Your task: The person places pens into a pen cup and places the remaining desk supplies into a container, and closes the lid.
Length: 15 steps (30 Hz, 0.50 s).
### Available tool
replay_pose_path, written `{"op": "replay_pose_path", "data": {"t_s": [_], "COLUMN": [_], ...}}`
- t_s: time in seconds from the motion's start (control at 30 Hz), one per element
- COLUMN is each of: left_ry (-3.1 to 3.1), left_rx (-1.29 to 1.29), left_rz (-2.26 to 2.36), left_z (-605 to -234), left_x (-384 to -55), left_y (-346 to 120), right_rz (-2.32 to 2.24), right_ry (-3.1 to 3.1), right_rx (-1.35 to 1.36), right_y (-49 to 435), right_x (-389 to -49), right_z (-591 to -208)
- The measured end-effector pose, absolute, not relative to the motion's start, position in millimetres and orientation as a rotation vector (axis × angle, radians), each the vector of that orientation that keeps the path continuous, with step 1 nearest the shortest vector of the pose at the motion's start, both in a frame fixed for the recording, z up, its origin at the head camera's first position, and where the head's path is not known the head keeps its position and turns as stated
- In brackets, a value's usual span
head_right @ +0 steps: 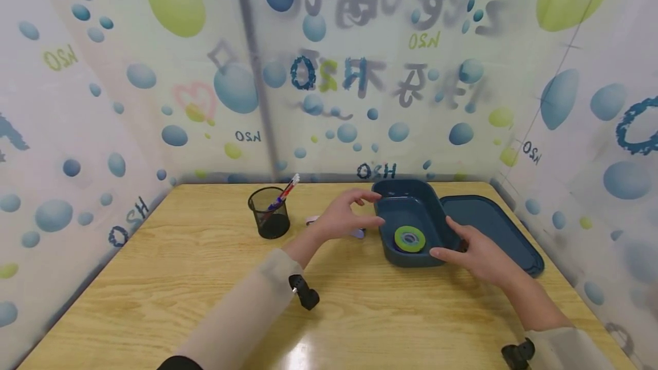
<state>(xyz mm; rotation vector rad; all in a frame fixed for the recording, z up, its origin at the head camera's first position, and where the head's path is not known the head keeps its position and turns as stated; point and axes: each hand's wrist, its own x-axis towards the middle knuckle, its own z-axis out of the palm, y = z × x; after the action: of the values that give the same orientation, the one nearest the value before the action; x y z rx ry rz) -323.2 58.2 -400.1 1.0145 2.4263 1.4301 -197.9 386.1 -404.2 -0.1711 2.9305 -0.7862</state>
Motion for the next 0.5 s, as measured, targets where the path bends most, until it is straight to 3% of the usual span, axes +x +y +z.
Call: {"op": "replay_pose_path", "data": {"t_s": [0.5], "left_ry": [2.471], "left_rx": [0.967], "left_rz": [1.322], "left_z": [-421.9], "left_x": [-342.5], "left_y": [1.6], "right_rz": [-0.801], "right_ry": [2.914], "right_rx": [-0.171], "right_y": [385.9], "right_x": [-198.9], "right_z": [-404.5]}}
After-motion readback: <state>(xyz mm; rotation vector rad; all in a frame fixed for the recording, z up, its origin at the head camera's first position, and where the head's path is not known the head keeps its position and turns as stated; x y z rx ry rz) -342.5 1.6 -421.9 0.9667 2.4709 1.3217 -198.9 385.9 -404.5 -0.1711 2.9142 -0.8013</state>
